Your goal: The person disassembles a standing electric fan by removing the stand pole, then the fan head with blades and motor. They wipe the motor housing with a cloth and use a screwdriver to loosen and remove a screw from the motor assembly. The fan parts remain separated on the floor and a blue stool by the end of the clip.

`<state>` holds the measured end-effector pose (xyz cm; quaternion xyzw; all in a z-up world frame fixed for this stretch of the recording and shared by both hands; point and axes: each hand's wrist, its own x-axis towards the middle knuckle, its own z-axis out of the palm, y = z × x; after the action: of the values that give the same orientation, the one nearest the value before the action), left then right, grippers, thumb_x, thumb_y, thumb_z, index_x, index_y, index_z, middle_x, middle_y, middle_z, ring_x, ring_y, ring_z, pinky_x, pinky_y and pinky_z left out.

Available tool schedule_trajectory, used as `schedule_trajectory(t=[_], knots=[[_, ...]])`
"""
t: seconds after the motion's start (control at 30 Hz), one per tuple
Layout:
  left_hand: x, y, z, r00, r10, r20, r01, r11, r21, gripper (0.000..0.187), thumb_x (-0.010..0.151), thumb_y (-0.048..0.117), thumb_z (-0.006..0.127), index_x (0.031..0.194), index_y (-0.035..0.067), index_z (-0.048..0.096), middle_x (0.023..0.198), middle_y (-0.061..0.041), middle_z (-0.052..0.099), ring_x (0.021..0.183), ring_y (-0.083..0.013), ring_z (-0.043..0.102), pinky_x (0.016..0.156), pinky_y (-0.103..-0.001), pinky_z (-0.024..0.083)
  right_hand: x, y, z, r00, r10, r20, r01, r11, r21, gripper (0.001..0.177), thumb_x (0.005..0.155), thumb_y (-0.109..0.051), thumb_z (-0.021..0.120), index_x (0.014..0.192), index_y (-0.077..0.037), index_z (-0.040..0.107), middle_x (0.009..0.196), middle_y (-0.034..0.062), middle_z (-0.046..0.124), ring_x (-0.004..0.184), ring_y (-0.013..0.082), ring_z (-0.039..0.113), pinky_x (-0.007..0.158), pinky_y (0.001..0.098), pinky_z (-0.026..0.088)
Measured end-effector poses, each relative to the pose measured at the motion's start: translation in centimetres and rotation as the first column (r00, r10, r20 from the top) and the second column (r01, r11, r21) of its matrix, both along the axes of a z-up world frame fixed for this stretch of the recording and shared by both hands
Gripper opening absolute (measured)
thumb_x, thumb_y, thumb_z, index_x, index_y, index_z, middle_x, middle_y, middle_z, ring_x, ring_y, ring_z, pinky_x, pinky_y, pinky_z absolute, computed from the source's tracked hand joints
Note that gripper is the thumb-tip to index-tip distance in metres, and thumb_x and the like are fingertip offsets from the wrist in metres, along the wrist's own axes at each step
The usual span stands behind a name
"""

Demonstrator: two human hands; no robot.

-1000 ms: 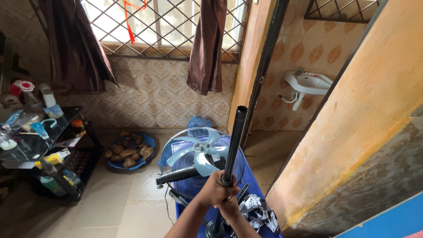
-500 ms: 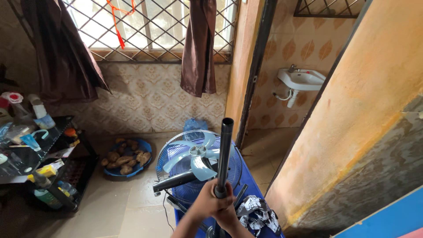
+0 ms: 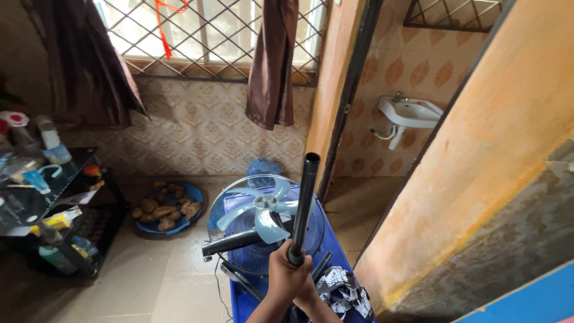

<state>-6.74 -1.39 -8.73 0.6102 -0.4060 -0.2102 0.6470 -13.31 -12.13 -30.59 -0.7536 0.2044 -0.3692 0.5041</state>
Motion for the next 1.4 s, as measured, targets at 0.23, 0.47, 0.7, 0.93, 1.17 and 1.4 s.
schedule_trajectory(t=[0.23,0.47,0.7,0.93,1.17,1.4], knots=[[2.2,-0.5,-1.0,0.921,-0.378,-0.09,0.369,0.924,-0.102,0.022,0.072,-0.002,0.077,0.077,0.006,0.057,0.07,0.004,0.056,0.066,-0.0053,0.054,0.062,-0.024,0.048,-0.1,0.5,2.0,0.966,0.149,0.213,-0.221,0.901,0.373,0.035,0.089,-0.009,0.073,0.12,-0.005,0.057,0.113,0.0037,0.061,0.102,0.0122,0.061,0.084,0.0301,0.054],[4.8,-1.2,-0.7,0.746,-0.66,-0.089,0.653,0.752,-0.091,0.023,0.066,0.001,0.077,0.084,0.006,0.063,0.076,0.001,0.062,0.07,-0.0089,0.06,0.065,-0.027,0.051,-0.4,-1.3,-0.6,0.967,0.254,0.016,-0.238,0.882,0.407,0.031,0.091,-0.005,0.079,0.112,0.003,0.058,0.099,0.013,0.062,0.087,0.0186,0.063,0.073,0.0302,0.055],[3.4,0.4,-0.7,0.831,-0.544,-0.117,0.544,0.838,-0.042,0.028,0.073,0.004,0.084,0.09,0.001,0.062,0.081,-0.003,0.064,0.076,-0.0134,0.063,0.072,-0.029,0.054,-0.8,-0.1,3.0,0.982,0.186,-0.04,-0.165,0.936,0.311,0.031,0.087,-0.007,0.068,0.115,-0.009,0.054,0.109,0.0025,0.06,0.099,0.0108,0.062,0.081,0.0284,0.057],[0.6,2.4,-1.0,0.99,-0.143,0.007,0.141,0.985,0.096,0.055,0.079,0.018,0.087,0.123,0.009,0.057,0.095,-0.007,0.071,0.088,-0.016,0.071,0.08,-0.035,0.058,-0.8,1.3,5.3,0.96,0.184,-0.213,-0.151,0.975,0.162,0.018,0.092,-0.009,0.065,0.109,-0.007,0.06,0.102,0.0039,0.066,0.095,0.0095,0.062,0.08,0.029,0.055],[1.1,3.5,-2.6,0.98,-0.192,-0.055,0.197,0.974,0.114,0.053,0.083,0.012,0.075,0.134,0.01,0.06,0.107,-0.01,0.073,0.099,-0.02,0.074,0.085,-0.034,0.059,-1.2,2.2,7.5,0.995,0.095,-0.019,-0.081,0.919,0.386,0.011,0.086,-0.011,0.071,0.086,-0.002,0.065,0.079,0.0012,0.067,0.072,0.0122,0.063,0.064,0.0295,0.052],[2.3,4.1,-10.3,0.997,0.074,0.017,-0.075,0.994,0.079,0.038,0.088,0.021,0.077,0.121,0.006,0.068,0.113,-0.01,0.075,0.106,-0.0203,0.071,0.093,-0.035,0.051,-1.6,2.6,11.3,0.996,0.088,-0.028,-0.082,0.979,0.189,0.028,0.084,-0.029,0.08,0.084,-0.007,0.063,0.07,-0.004,0.057,0.064,0.006,0.053,0.057,0.0238,0.043]])
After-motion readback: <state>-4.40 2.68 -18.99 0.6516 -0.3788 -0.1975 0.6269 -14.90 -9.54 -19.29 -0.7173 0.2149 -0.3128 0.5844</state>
